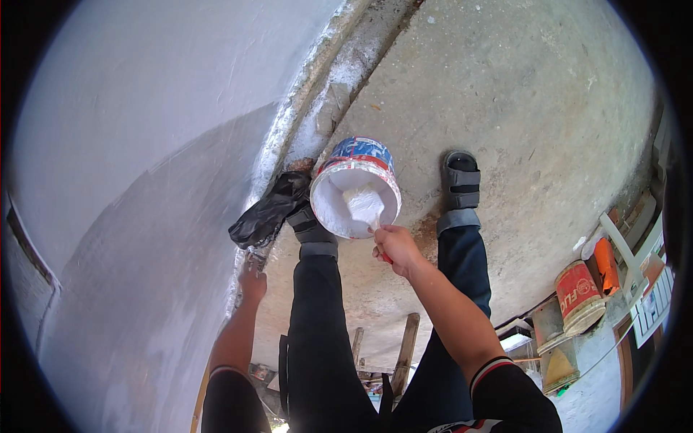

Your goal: Painting a wall with a brush and a bucket of white paint.

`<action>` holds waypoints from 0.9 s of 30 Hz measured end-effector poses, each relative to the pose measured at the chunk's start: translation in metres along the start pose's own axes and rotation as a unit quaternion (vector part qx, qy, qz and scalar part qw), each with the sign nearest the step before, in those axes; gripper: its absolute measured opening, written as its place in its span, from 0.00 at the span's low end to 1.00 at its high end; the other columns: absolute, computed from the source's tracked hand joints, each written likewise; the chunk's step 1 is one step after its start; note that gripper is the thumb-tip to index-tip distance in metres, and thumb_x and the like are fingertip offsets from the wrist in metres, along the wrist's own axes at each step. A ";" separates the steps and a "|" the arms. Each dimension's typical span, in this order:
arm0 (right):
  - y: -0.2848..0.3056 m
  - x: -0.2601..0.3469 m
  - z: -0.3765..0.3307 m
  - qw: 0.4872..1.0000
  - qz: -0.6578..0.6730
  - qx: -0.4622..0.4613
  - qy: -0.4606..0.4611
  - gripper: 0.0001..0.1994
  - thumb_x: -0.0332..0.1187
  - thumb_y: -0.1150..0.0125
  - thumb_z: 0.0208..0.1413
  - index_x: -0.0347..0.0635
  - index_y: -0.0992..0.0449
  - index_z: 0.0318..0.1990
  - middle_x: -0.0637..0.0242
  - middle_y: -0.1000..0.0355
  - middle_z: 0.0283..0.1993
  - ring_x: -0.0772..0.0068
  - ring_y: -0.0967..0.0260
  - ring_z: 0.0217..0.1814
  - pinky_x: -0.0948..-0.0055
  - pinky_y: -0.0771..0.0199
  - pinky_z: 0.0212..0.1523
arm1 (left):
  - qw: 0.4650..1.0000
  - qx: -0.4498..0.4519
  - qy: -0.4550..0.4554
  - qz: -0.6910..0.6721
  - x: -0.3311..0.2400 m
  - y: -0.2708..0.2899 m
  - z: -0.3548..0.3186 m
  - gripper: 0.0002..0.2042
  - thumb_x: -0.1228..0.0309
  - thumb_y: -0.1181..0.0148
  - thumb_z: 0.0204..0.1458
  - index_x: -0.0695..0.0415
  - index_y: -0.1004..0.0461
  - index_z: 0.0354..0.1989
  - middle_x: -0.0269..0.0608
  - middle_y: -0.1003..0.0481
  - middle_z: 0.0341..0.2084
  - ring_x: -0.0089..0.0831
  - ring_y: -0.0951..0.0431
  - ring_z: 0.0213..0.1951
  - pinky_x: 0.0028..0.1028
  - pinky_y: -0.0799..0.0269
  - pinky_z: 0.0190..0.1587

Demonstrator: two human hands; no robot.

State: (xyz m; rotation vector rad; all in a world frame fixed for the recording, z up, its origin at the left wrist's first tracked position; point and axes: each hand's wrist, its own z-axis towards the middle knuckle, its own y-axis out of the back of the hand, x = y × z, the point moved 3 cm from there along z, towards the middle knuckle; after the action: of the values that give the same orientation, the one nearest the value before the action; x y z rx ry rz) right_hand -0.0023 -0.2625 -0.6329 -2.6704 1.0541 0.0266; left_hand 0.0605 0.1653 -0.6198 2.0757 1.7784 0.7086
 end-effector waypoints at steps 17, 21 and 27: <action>-0.007 0.019 0.054 0.881 -0.383 -0.177 0.212 0.19 0.37 0.51 0.51 0.24 0.30 0.40 0.34 0.30 0.38 0.39 0.32 0.46 0.56 0.34 0.49 | 0.989 0.041 0.012 -0.143 -0.157 0.043 -0.254 0.33 0.58 0.45 0.49 0.54 0.47 0.62 0.59 0.53 0.63 0.56 0.55 0.64 0.54 0.57 0.61; -0.013 0.021 0.054 0.874 -0.414 -0.162 0.195 0.20 0.40 0.50 0.51 0.24 0.27 0.36 0.34 0.30 0.38 0.38 0.32 0.45 0.55 0.34 0.50 | 0.994 0.025 0.012 -0.102 -0.170 0.047 -0.252 0.32 0.57 0.47 0.49 0.52 0.46 0.62 0.56 0.54 0.63 0.55 0.57 0.65 0.57 0.59 0.61; -0.014 0.021 0.055 0.886 -0.407 -0.147 0.164 0.20 0.39 0.53 0.51 0.24 0.26 0.35 0.35 0.30 0.37 0.39 0.31 0.44 0.55 0.33 0.49 | 0.995 -0.031 -0.030 -0.095 -0.177 0.045 -0.246 0.30 0.58 0.52 0.50 0.53 0.47 0.63 0.54 0.55 0.64 0.53 0.61 0.66 0.59 0.63 0.60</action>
State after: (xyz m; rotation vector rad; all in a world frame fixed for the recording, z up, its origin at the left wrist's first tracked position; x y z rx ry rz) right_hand 0.0270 -0.2534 -0.6848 -3.2483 -0.1061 -0.4766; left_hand -0.0571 -0.0355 -0.4211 1.8389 1.8653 0.6322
